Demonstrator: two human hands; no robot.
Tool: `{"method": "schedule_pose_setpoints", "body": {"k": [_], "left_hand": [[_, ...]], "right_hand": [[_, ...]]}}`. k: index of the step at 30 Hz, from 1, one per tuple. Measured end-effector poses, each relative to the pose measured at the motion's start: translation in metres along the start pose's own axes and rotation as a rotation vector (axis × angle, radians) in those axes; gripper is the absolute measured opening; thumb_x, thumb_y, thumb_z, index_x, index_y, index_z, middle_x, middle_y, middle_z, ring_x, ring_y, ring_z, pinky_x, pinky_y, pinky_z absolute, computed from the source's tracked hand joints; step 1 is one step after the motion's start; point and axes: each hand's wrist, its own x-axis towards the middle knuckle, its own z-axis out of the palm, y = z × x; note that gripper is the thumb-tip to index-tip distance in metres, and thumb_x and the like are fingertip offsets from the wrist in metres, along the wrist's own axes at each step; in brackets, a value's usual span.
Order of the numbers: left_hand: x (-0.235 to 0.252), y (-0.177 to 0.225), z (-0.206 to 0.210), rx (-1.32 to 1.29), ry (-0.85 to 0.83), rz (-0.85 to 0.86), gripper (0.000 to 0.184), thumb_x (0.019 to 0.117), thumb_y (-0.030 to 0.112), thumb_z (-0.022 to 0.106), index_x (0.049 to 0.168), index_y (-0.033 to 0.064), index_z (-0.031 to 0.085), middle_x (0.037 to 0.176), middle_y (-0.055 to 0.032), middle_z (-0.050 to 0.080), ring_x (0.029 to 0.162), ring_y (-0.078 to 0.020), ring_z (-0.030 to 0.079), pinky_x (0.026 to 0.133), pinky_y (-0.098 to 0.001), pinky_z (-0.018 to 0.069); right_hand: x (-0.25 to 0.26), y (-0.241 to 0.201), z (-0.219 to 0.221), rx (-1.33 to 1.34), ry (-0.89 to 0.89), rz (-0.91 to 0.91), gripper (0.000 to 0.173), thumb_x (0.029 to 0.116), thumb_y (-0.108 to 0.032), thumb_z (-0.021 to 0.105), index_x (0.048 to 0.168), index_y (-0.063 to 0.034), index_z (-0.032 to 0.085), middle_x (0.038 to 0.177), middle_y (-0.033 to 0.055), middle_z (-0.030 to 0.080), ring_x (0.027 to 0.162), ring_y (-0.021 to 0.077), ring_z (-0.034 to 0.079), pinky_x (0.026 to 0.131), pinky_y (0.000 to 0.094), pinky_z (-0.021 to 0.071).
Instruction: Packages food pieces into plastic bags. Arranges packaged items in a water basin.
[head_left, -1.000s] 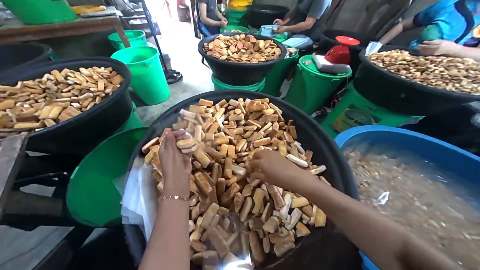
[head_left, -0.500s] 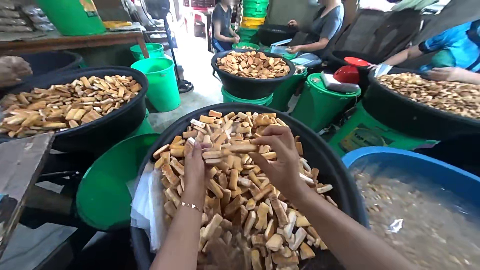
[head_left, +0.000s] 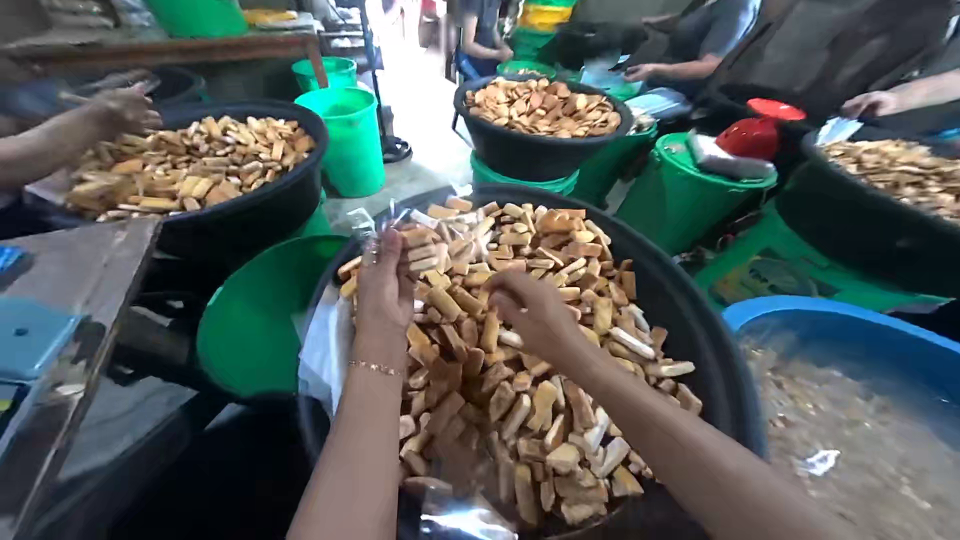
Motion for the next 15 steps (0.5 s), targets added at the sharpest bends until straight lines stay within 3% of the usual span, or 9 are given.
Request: {"method": "schedule_pose_setpoints", "body": {"k": [3,4,6,9,11,13,15], "left_hand": [[0.008,-0.003,-0.001,-0.06,0.137,-0.012,0.02,0.1083,0.021,0.049,0.126,0.0128,0.056,0.107,-0.0025,0.067,0.087,-0.0125,0.068,0.074,-0.0284,0.0588],[0.007,-0.004,0.0,-0.059,0.154,-0.033,0.022,0.1079,0.02,0.05,0.128,0.0124,0.055,0.11,-0.0033,0.066,0.09,-0.0131,0.068,0.076,-0.0291,0.0585],[0.005,-0.004,0.002,-0.056,0.167,-0.062,0.022,0.1077,0.019,0.05,0.128,0.0125,0.056,0.112,-0.0035,0.066,0.092,-0.0132,0.067,0.077,-0.0288,0.0575],[0.007,-0.002,0.001,-0.056,0.188,-0.062,0.021,0.1075,0.018,0.05,0.127,0.0123,0.056,0.112,-0.0037,0.066,0.092,-0.0134,0.067,0.077,-0.0292,0.0574],[0.007,-0.004,0.001,-0.043,0.195,-0.088,0.022,0.107,0.019,0.052,0.127,0.0126,0.055,0.113,-0.0041,0.066,0.091,-0.0132,0.067,0.075,-0.0279,0.0567],[0.006,-0.007,0.003,-0.026,0.181,-0.134,0.022,0.1062,0.019,0.053,0.127,0.0135,0.056,0.11,-0.0043,0.066,0.089,-0.013,0.067,0.073,-0.0276,0.0561],[0.004,-0.007,0.008,-0.031,0.162,-0.181,0.024,0.1061,0.02,0.053,0.129,0.0127,0.056,0.106,-0.0049,0.067,0.087,-0.0138,0.068,0.073,-0.0285,0.0577]], "right_hand": [[0.013,-0.008,0.028,-0.182,-0.37,0.181,0.046,0.106,-0.031,0.056,0.141,-0.0013,0.054,0.13,0.0233,0.062,0.116,0.0373,0.064,0.101,0.0554,0.0497],[0.016,-0.008,0.038,-0.241,-0.409,0.191,0.05,0.1041,-0.031,0.059,0.144,-0.0018,0.051,0.133,0.0243,0.061,0.119,0.0397,0.063,0.102,0.0573,0.049],[0.017,-0.009,0.047,-0.345,-0.461,0.168,0.046,0.1017,-0.018,0.06,0.143,0.0,0.05,0.133,0.0253,0.06,0.123,0.0427,0.06,0.102,0.0591,0.0477],[0.005,-0.008,0.036,-0.527,-0.492,0.097,0.036,0.1015,-0.009,0.053,0.137,-0.0013,0.056,0.119,0.0258,0.067,0.113,0.0458,0.064,0.094,0.0611,0.05],[-0.002,-0.002,0.02,-0.563,-0.515,0.127,0.038,0.1018,-0.008,0.053,0.14,-0.0051,0.057,0.115,0.0277,0.067,0.109,0.0489,0.065,0.091,0.0639,0.0502],[-0.009,0.003,0.0,-0.452,-0.41,0.181,0.034,0.1049,-0.015,0.052,0.136,-0.0043,0.058,0.114,0.0253,0.068,0.106,0.044,0.067,0.09,0.0607,0.0526],[-0.02,0.008,-0.019,-0.202,-0.037,0.106,0.029,0.1001,-0.017,0.061,0.123,0.0007,0.063,0.106,0.0177,0.07,0.093,0.0286,0.071,0.084,0.0469,0.0585]]}}
